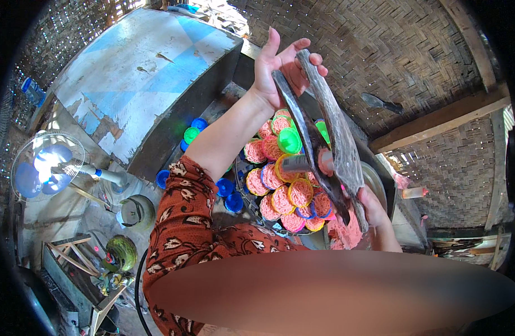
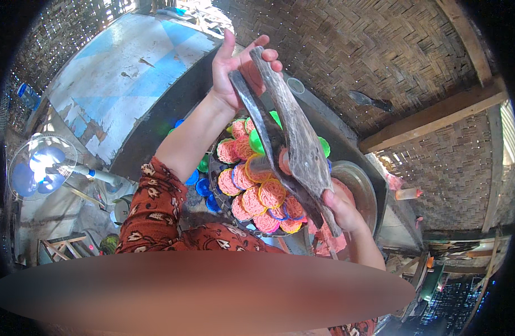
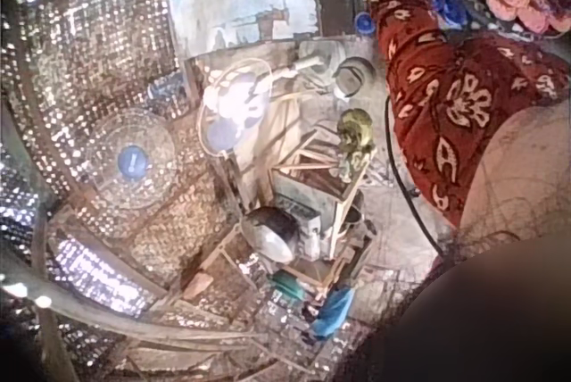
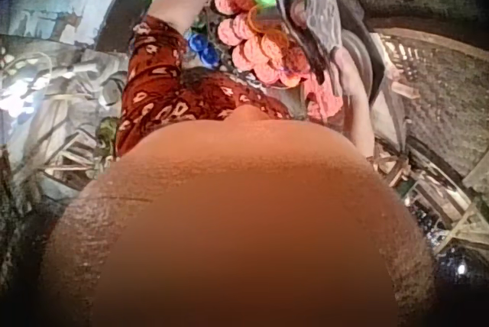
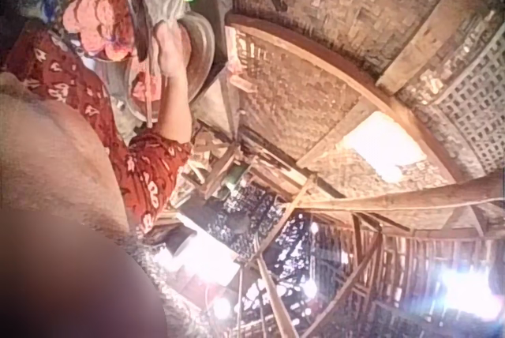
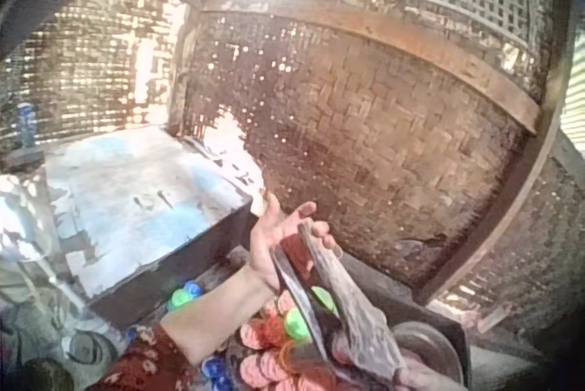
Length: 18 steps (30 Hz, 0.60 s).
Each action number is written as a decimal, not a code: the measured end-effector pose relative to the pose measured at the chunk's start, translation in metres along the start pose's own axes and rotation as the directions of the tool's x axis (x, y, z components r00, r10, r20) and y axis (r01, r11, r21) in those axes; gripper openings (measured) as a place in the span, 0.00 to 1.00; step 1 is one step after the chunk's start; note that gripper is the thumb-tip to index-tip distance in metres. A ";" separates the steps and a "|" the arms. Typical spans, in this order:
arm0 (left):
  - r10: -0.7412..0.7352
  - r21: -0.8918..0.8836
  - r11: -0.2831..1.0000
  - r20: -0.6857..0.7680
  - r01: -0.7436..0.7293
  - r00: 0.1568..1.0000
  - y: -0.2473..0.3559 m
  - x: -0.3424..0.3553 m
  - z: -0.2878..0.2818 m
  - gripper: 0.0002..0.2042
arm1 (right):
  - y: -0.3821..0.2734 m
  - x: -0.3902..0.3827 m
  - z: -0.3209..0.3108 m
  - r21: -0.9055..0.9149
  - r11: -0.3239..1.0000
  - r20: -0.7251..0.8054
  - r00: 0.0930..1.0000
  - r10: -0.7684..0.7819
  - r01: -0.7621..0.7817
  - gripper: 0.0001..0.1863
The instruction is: The person scoops pink dough from a large bowl and uses a wooden mold to press the dough into small colorful plastic cups arranged on a tray. The person repeatedly fills the mold, presses the dough, and places the filled cups on the tray.
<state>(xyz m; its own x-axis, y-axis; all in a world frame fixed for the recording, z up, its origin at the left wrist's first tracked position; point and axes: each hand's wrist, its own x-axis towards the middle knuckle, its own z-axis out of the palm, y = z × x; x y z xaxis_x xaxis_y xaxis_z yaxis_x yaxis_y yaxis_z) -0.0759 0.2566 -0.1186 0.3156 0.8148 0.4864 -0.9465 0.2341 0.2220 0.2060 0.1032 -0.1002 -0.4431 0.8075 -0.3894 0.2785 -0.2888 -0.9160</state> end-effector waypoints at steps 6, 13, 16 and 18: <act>-0.021 -0.036 0.999 -0.022 0.020 1.000 -0.008 0.005 -0.004 0.29 | -0.019 -0.001 0.000 -0.106 0.994 -0.006 1.000 -0.005 0.004 0.46; -0.044 -0.055 0.998 -0.006 0.044 0.999 -0.009 -0.012 0.008 0.29 | -0.013 -0.016 0.019 -0.039 0.997 -0.013 0.998 0.059 -0.059 0.46; -0.021 -0.010 1.000 0.017 0.022 1.000 0.001 -0.008 0.016 0.32 | -0.003 -0.016 0.019 0.116 0.989 0.113 0.990 0.084 -0.097 0.47; 0.027 0.018 0.999 -0.007 -0.026 1.000 0.008 -0.001 0.026 0.33 | -0.010 -0.018 0.019 0.156 0.987 0.150 0.989 0.009 -0.033 0.47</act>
<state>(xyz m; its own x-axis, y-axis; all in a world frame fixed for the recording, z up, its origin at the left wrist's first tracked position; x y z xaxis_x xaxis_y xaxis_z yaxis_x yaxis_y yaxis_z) -0.0820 0.2437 -0.0955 0.2899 0.8243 0.4863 -0.9532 0.2029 0.2242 0.1950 0.0814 -0.0859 -0.5634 0.7183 -0.4081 0.1566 -0.3921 -0.9065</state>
